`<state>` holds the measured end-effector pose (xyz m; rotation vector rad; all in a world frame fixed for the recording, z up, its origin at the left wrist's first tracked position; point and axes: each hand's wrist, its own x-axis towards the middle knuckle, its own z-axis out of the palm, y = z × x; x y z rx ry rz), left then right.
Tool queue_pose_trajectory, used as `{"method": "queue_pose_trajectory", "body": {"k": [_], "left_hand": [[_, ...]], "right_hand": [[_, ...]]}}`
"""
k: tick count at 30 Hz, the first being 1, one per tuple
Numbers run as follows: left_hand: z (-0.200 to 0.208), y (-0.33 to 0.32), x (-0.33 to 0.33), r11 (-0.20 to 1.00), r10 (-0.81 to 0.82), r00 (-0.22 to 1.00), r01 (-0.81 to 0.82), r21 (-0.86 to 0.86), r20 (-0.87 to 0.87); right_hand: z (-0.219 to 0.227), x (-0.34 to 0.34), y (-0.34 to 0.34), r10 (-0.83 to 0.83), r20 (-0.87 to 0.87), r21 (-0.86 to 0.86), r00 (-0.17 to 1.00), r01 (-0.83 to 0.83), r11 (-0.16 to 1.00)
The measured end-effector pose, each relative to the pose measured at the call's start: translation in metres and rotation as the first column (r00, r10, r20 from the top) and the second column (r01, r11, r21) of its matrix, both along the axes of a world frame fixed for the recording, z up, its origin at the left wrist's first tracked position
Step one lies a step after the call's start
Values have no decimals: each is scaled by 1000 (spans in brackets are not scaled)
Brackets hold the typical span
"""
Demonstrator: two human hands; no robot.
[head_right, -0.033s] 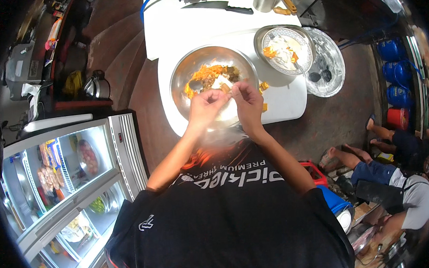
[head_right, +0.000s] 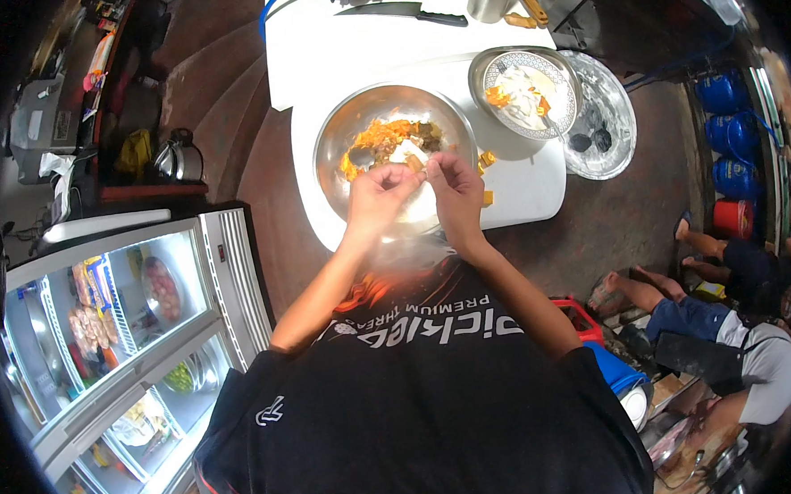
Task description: The person scoops a mixed filling from a metal bowl using a spoon and places it onto small square wrappers. They fold the wrappers around the filling to form small packets and place the finished items onto a nearby plate.
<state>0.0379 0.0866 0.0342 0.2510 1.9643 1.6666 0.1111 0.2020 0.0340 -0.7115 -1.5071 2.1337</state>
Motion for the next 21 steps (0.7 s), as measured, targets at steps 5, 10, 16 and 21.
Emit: {"method": "queue_pose_trajectory", "body": {"k": [5,10,16,21], "left_hand": [[29,-4,-6,961,-108,968,43,-273,-226],[48,-3,-5,921,-216,851,16,-389,-479],[40,-1,-7,891,-317,714,-2,-455,-624],[36,3,-8,854,-433,602,35,-519,-671]], "right_hand": [[4,1,-6,14,-2,7,1000,-14,1000],[7,-2,-4,-11,37,-13,999,12,1000],[-1,6,6,-6,73,-69,997,11,998],[-9,11,6,-27,95,-105,995,37,994]]}}
